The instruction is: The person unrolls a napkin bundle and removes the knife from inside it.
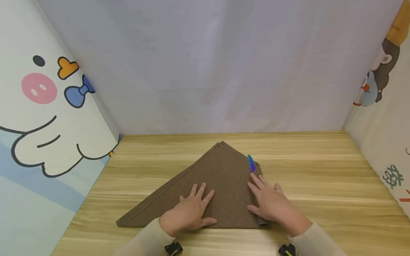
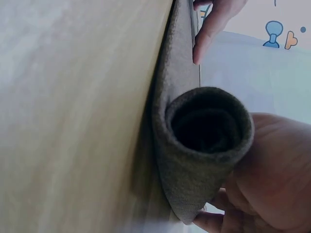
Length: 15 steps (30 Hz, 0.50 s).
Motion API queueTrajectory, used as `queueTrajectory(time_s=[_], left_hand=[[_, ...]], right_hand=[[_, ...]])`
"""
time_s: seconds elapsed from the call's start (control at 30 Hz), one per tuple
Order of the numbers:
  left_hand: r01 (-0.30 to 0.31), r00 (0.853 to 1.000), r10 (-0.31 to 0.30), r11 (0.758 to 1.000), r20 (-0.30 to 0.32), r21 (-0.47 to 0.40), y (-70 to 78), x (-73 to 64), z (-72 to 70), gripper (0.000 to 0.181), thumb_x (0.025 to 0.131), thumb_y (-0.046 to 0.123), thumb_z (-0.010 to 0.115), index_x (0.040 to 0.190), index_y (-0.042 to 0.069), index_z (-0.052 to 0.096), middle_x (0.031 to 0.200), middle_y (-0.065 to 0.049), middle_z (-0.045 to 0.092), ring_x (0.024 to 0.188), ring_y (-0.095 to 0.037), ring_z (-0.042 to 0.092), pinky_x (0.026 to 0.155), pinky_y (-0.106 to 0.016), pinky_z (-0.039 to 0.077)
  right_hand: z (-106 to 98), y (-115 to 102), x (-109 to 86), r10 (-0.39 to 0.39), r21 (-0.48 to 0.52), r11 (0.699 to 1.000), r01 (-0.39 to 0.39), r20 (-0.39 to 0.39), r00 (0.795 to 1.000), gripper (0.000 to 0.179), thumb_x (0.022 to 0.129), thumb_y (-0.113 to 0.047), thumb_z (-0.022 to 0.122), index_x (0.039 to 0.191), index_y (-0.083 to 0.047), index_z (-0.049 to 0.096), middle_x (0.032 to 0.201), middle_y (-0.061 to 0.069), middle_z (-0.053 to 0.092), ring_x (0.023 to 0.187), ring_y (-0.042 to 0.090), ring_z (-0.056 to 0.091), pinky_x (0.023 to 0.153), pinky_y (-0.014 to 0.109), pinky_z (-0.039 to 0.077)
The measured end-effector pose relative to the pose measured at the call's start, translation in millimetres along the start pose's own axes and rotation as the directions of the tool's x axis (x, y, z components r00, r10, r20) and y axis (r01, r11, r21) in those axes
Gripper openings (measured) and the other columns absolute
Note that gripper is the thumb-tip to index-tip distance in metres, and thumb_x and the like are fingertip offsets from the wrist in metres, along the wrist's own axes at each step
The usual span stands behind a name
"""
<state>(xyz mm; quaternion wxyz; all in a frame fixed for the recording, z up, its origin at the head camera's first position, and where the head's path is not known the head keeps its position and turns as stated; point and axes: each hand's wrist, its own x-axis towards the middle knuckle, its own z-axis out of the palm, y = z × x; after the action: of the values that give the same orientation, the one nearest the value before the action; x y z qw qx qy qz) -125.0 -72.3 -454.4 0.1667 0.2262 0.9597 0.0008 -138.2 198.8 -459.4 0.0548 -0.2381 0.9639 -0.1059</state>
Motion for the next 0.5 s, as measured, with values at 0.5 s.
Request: queueTrajectory(time_s=[0.5], left_hand=[[0.009,1.000,-0.009,1.000,0.004,0.018,-4.1,-1.0,3.9,0.089,0.083,0.074,0.048,0.154,0.026,0.024,0.159,-0.016,0.014,0.143,-0.040,0.018,0.086,-0.069,0.041]], right_hand=[[-1.6,8.8,-6.8,0.023,0.019,1.000,-0.024,0.004,1.000,0.075,0.087,-0.041,0.069,0.147,-0.006,0.040,0.156,0.020,0.020,0.135,0.043,0.033,0.092,0.076,0.025]])
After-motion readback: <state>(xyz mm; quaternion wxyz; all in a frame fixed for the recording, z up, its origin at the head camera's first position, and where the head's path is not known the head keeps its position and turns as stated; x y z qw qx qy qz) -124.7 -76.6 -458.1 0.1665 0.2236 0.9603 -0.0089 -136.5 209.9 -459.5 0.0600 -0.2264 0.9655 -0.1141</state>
